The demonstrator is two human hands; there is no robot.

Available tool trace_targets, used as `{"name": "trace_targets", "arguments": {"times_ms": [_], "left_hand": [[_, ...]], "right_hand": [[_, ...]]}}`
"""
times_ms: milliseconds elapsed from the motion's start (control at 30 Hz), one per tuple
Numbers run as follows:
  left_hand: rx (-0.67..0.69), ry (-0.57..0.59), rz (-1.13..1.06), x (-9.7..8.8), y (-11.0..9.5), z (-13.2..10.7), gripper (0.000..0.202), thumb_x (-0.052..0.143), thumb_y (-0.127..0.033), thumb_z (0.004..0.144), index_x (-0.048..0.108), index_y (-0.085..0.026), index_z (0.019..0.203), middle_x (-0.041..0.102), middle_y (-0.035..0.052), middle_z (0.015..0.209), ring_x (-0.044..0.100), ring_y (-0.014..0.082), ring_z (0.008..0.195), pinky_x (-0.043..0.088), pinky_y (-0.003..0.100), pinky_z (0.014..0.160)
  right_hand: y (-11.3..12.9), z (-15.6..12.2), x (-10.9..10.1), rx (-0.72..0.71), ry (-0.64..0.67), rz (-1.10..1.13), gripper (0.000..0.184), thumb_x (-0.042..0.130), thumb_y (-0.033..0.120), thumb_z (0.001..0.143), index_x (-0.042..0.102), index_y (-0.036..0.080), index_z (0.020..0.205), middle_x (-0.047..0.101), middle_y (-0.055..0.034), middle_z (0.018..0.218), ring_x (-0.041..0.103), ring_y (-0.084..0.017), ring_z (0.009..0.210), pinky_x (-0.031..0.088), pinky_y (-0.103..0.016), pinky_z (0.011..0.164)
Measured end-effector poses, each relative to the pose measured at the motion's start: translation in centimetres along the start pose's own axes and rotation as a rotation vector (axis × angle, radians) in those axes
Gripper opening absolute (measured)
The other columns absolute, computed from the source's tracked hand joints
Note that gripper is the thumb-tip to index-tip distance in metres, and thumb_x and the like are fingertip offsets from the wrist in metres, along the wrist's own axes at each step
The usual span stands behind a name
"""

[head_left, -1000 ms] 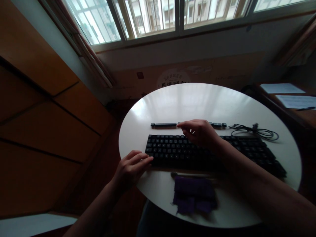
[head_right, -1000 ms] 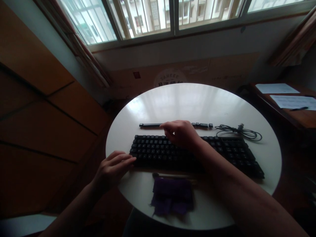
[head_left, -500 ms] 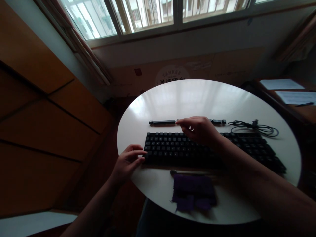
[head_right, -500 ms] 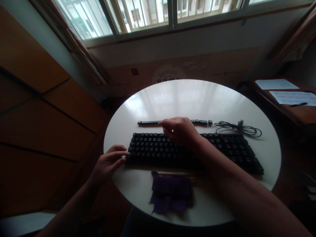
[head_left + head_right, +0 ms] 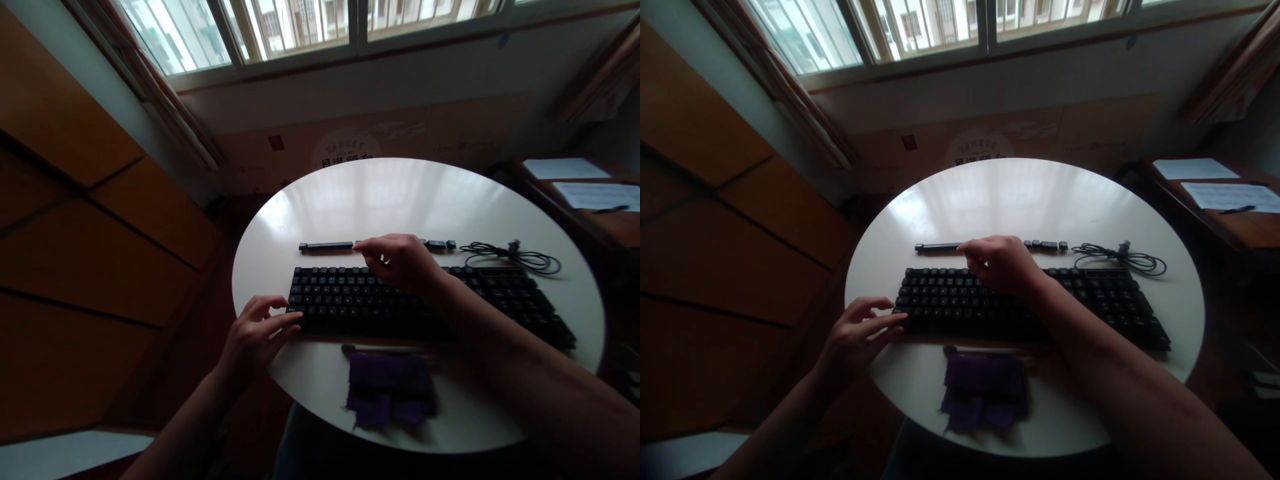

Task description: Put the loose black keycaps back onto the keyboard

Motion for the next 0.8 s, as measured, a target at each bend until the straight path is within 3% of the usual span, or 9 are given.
{"name": "trace_targets", "arguments": {"times_ms": [200,600,800], "left_hand": [[0.196,0.062,0.239,-0.5,-2.4,1.0,0.013,0.067,-0.015,0.093,0.075,-0.016,0.103,0.071,0.0081,0.102,0.065,0.0209,0.093,0.058,0.031,0.074],[0.210,0.152,0.297,0.3,-2.8,1.0,0.018,0.059,-0.017,0.097,0.074,-0.015,0.107,0.076,0.0094,0.106,0.069,0.0225,0.093,0.058,0.033,0.079],[0.258,0.217,0.395,0.3,-3.8,1.7,0.019,0.054,-0.015,0.099,0.072,-0.014,0.103,0.076,0.0073,0.101,0.068,0.0220,0.087,0.055,0.031,0.071]], "right_hand": [[-0.1,-0.1,0.2,0.015,0.016,-0.002,0.029,0.057,0.022,0.089,0.078,0.023,0.108,0.075,-0.0006,0.090,0.064,-0.007,0.065,0.047,-0.019,0.070],[-0.1,0.0,0.3,0.017,0.039,0.000,0.028,0.057,0.023,0.090,0.078,0.022,0.108,0.075,-0.0013,0.090,0.064,-0.007,0.066,0.047,-0.019,0.070],[0.0,0.1,0.2,0.014,0.039,0.011,0.029,0.055,0.024,0.090,0.078,0.021,0.107,0.075,-0.0018,0.089,0.064,-0.007,0.066,0.047,-0.019,0.070]]}}
Point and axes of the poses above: each hand's wrist, its own z-axis towards the middle knuckle, its own x-axis out of the palm, y = z × x, the point moved 8 cm from there along z, towards the middle knuckle
